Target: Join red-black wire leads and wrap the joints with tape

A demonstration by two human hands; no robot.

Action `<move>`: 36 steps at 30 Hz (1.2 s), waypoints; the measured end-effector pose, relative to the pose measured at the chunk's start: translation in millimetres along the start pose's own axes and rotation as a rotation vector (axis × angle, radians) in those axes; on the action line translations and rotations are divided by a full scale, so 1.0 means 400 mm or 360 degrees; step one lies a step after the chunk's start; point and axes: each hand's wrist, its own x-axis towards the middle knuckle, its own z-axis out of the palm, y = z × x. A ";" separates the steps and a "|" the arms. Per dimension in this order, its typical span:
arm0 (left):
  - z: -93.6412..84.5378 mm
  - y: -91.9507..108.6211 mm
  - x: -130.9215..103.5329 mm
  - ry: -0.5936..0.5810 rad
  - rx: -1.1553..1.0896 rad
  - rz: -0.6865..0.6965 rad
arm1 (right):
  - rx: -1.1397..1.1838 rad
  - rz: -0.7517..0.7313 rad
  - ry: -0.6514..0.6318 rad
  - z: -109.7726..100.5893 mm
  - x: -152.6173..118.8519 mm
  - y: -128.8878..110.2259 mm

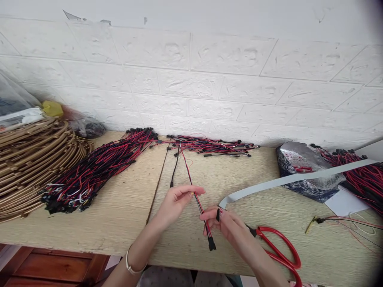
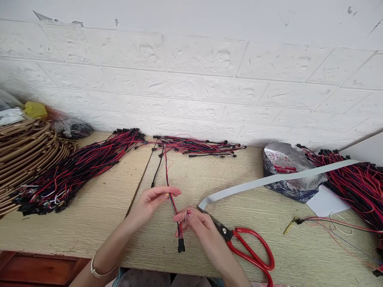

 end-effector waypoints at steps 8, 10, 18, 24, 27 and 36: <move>-0.020 0.019 0.001 -0.0057 0.0766 0.0166 | -0.0105 0.0060 0.0051 -0.032 -0.023 0.017; -0.024 0.020 0.006 -0.0026 0.0852 0.0215 | -0.0184 0.0082 0.0090 -0.031 -0.030 0.010; -0.034 0.032 0.009 -0.0167 0.0949 0.0315 | -0.0324 0.0165 0.0076 -0.030 -0.038 0.001; -0.038 0.038 0.022 -0.0388 0.1237 0.0500 | -0.0371 0.0193 0.0066 -0.029 -0.043 0.000; -0.034 0.040 0.025 -0.0424 0.1242 0.0505 | -0.0374 0.0174 0.0072 -0.024 -0.046 -0.008; -0.040 0.051 0.030 -0.0446 0.1110 0.0494 | -0.0184 0.0185 0.0231 -0.054 -0.011 -0.014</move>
